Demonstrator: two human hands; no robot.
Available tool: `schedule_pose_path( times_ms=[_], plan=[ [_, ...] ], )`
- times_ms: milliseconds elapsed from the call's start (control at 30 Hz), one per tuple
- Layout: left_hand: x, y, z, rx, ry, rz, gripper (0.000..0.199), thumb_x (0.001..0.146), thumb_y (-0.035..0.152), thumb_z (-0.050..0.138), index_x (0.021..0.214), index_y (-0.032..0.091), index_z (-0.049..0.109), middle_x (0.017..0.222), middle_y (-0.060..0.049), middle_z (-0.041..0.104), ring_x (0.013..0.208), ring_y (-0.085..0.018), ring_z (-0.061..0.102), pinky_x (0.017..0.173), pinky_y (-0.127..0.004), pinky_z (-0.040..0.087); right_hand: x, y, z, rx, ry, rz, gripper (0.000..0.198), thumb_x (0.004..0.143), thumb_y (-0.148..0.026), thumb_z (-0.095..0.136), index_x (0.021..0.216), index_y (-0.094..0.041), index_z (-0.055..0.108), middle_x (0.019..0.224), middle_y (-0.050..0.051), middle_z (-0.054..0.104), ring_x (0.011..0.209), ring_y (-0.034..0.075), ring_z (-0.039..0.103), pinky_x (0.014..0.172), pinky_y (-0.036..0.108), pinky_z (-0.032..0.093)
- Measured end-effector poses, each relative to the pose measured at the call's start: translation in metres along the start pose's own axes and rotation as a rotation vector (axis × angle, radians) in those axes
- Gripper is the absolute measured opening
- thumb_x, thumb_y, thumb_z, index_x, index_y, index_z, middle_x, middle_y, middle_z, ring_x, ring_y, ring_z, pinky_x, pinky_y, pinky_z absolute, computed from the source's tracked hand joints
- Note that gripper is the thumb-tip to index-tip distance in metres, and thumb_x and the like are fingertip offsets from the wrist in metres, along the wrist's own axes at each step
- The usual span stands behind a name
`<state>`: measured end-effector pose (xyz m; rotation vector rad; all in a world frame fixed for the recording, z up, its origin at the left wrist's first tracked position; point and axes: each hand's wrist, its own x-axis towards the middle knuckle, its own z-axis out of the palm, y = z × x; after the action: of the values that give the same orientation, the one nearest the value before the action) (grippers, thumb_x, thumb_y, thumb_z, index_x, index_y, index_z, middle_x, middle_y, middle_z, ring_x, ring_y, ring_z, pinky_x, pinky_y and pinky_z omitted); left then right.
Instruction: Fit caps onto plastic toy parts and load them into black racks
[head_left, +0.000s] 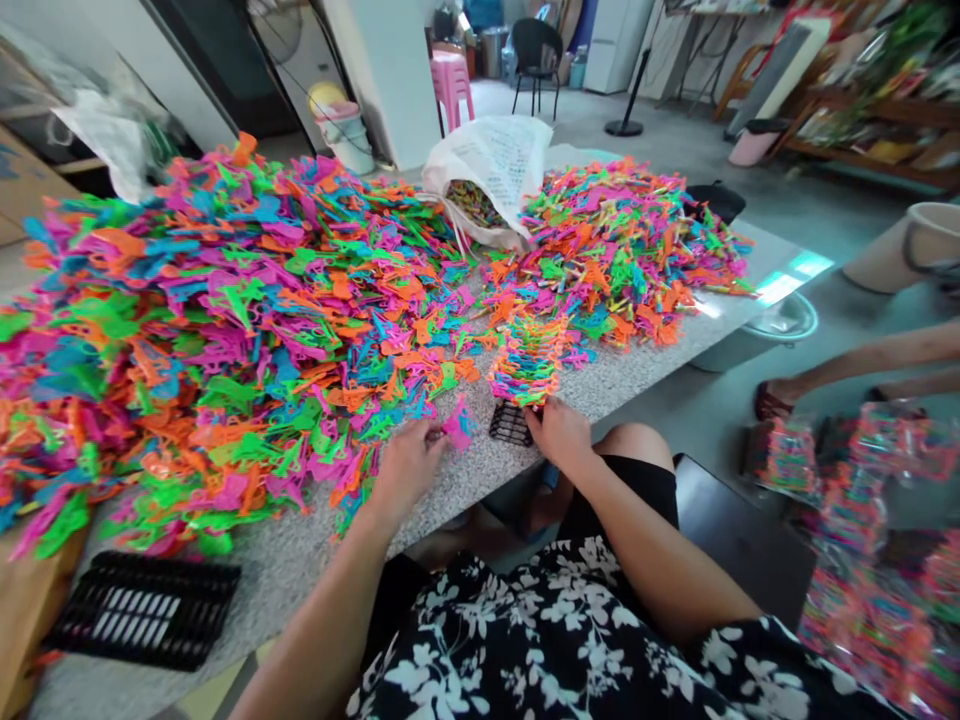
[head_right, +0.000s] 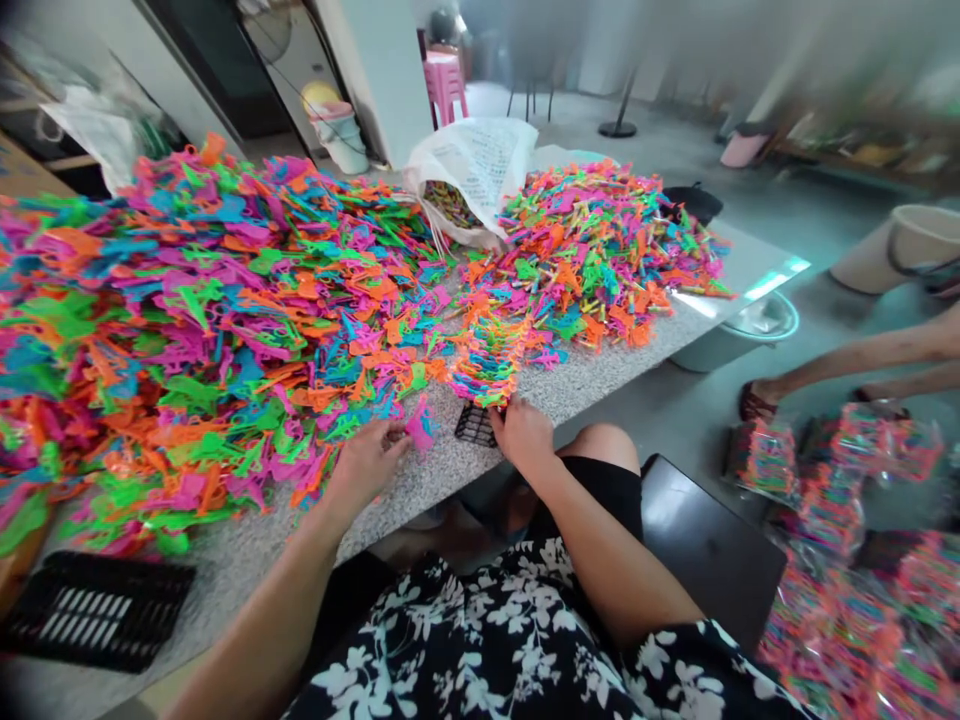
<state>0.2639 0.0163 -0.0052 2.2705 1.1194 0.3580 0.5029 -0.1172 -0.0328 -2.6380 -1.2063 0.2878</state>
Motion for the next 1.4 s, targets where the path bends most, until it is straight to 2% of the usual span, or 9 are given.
schedule_pose_path(
  times_ms=[100, 167, 300, 400, 500, 700, 1033, 1233, 1400],
  plan=[
    [0.012, 0.009, 0.021, -0.329, 0.024, -0.100, 0.019, 0.088, 0.038, 0.065, 0.095, 0.022, 0.069, 0.087, -0.003, 0.074, 0.076, -0.020, 0.068, 0.071, -0.032, 0.052, 0.000, 0.000, 0.000, 0.013, -0.002, 0.003, 0.042, 0.109, -0.051, 0.049, 0.123, -0.015, 0.065, 0.110, 0.017, 0.076, 0.099, 0.030, 0.075, 0.083, 0.035, 0.052],
    [0.023, 0.022, 0.038, -0.463, 0.035, -0.143, 0.018, 0.086, 0.038, 0.065, 0.090, 0.021, 0.068, 0.081, -0.002, 0.073, 0.070, -0.018, 0.066, 0.064, -0.029, 0.049, 0.000, 0.001, 0.000, 0.021, 0.002, 0.002, 0.042, 0.109, -0.051, 0.049, 0.122, -0.015, 0.065, 0.111, 0.017, 0.075, 0.100, 0.030, 0.074, 0.083, 0.035, 0.052],
    [0.044, 0.046, 0.066, -0.583, 0.090, -0.151, 0.021, 0.089, 0.037, 0.063, 0.094, 0.018, 0.069, 0.084, -0.004, 0.074, 0.067, -0.016, 0.064, 0.063, -0.028, 0.050, 0.000, 0.001, 0.000, 0.034, 0.010, -0.004, 0.041, 0.109, -0.050, 0.050, 0.121, -0.014, 0.065, 0.112, 0.018, 0.075, 0.101, 0.031, 0.074, 0.084, 0.037, 0.052],
    [0.050, 0.053, 0.077, -0.622, 0.144, -0.150, 0.024, 0.092, 0.038, 0.060, 0.101, 0.017, 0.069, 0.090, -0.005, 0.076, 0.069, -0.016, 0.067, 0.066, -0.028, 0.053, 0.000, 0.001, 0.001, 0.037, 0.016, -0.002, 0.039, 0.108, -0.049, 0.051, 0.120, -0.014, 0.065, 0.111, 0.019, 0.075, 0.099, 0.031, 0.074, 0.084, 0.038, 0.052],
    [0.047, 0.050, 0.083, -0.563, 0.159, -0.119, 0.024, 0.095, 0.038, 0.060, 0.105, 0.017, 0.068, 0.093, -0.006, 0.077, 0.072, -0.017, 0.070, 0.068, -0.029, 0.054, -0.001, 0.001, 0.001, 0.035, 0.027, 0.002, 0.039, 0.108, -0.049, 0.050, 0.119, -0.015, 0.066, 0.111, 0.019, 0.075, 0.098, 0.031, 0.074, 0.083, 0.038, 0.053],
    [0.038, 0.047, 0.085, -0.284, 0.191, -0.022, 0.024, 0.098, 0.038, 0.061, 0.112, 0.020, 0.069, 0.102, -0.006, 0.079, 0.086, -0.020, 0.073, 0.084, -0.033, 0.056, -0.001, 0.001, 0.001, 0.045, 0.032, 0.001, 0.037, 0.109, -0.048, 0.049, 0.119, -0.015, 0.064, 0.110, 0.018, 0.076, 0.098, 0.031, 0.075, 0.082, 0.037, 0.053],
    [0.047, 0.049, 0.097, -0.193, 0.318, 0.093, 0.020, 0.095, 0.035, 0.066, 0.106, 0.018, 0.068, 0.098, -0.010, 0.078, 0.090, -0.026, 0.074, 0.085, -0.040, 0.057, 0.002, -0.002, -0.008, 0.038, -0.055, 0.025, 0.038, 0.111, -0.043, 0.042, 0.125, -0.014, 0.062, 0.117, 0.018, 0.074, 0.106, 0.031, 0.074, 0.091, 0.038, 0.055],
    [0.048, 0.044, 0.098, -0.284, 0.247, 0.113, 0.020, 0.098, 0.036, 0.064, 0.104, 0.019, 0.071, 0.098, -0.008, 0.079, 0.087, -0.022, 0.074, 0.084, -0.035, 0.057, 0.004, -0.003, -0.011, 0.033, -0.063, 0.032, 0.038, 0.111, -0.040, 0.041, 0.126, -0.013, 0.063, 0.118, 0.018, 0.074, 0.108, 0.031, 0.074, 0.093, 0.039, 0.055],
    [0.042, 0.048, 0.100, -0.109, 0.274, 0.156, 0.022, 0.100, 0.037, 0.062, 0.108, 0.018, 0.069, 0.100, -0.012, 0.079, 0.093, -0.027, 0.075, 0.087, -0.038, 0.057, 0.004, -0.002, -0.007, 0.023, -0.066, 0.038, 0.039, 0.111, -0.041, 0.041, 0.126, -0.013, 0.063, 0.116, 0.019, 0.075, 0.105, 0.030, 0.074, 0.092, 0.038, 0.055]
  ],
)
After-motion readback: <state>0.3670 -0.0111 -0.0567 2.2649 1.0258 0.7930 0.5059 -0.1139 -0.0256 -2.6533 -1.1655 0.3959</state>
